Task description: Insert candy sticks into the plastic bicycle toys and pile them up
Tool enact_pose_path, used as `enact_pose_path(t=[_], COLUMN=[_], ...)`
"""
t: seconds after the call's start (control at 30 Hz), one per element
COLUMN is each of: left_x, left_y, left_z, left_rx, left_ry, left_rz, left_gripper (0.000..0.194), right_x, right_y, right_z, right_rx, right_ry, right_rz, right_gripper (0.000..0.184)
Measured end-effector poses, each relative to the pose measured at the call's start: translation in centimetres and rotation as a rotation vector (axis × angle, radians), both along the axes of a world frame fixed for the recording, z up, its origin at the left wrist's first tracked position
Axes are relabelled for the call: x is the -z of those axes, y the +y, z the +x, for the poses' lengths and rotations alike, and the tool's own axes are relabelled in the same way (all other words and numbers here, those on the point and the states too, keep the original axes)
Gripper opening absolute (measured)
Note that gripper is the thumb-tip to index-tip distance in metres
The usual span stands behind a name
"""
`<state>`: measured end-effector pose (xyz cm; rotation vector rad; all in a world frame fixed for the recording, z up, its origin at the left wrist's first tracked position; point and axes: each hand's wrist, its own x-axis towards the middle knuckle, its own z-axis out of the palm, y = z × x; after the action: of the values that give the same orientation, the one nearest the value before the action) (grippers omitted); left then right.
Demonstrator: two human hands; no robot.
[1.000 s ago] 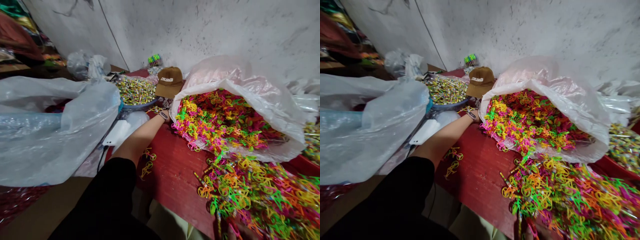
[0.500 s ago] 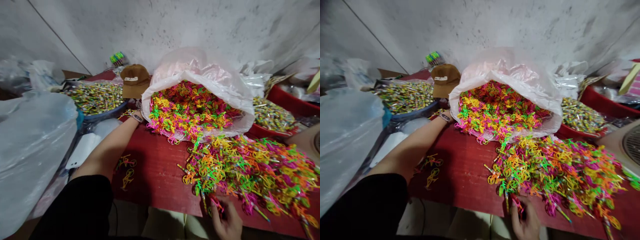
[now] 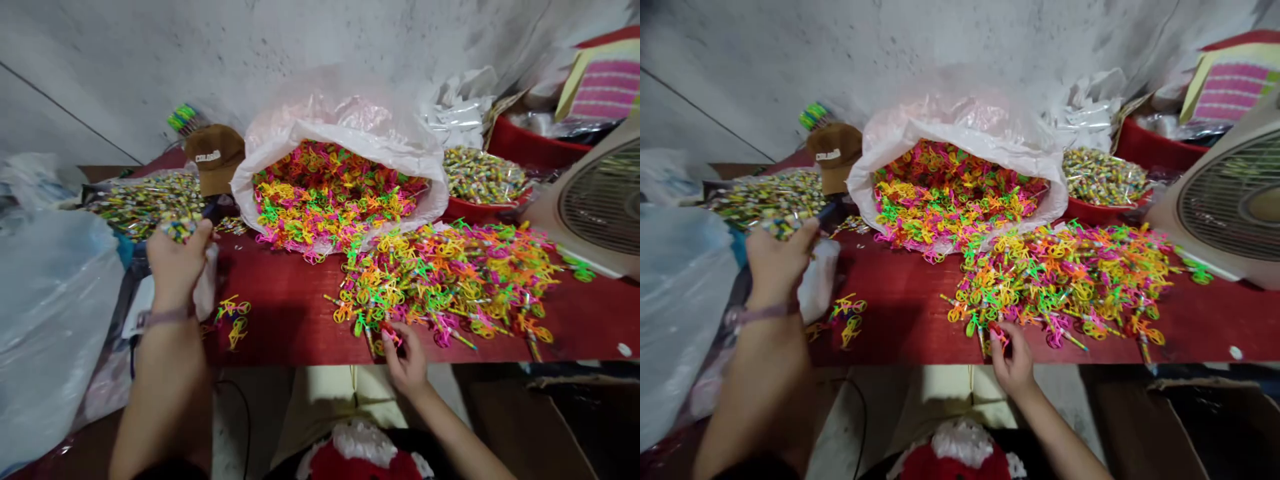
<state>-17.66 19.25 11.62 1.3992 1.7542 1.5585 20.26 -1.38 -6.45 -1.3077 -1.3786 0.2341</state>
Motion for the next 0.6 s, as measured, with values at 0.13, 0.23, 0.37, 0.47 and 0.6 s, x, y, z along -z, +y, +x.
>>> enact_pose_path(t=[0.13, 0.23, 0.37, 0.47, 0.6], left_x=[3.3, 6.7, 9.0, 9.1, 8.6], left_y=[-9.7, -15.3, -20.0, -21.7, -22.8], left_z=[8.5, 14.9, 20.7, 22.8, 23.5], left_rx=[0.122, 0.356, 0.692, 0.776, 0.769], left_ry=[-0.085, -0.345, -0.406, -0.406, -0.421], left_rz=[-0.021, -0.090, -0.268, -0.320, -0.324], left_gripper=[0.037, 0.035, 0.033, 0.031, 0.032], right_x=[-1.7, -4.2, -7.4, -8.7, -9.1], right_y=[-0.1, -0.3, -0.8, -1.4, -2.3], right_z=[0.1, 0.1, 0.3, 0.3, 0.1], right_rx=[0.010, -0.082, -0.297, -0.390, -0.413], right_ry=[0.301, 0.611, 0.888, 0.900, 0.878], right_rz=[-0.110, -0.219, -0.355, -0.424, -0.414], right_gripper=[0.022, 0.033, 0.042, 0.033, 0.025])
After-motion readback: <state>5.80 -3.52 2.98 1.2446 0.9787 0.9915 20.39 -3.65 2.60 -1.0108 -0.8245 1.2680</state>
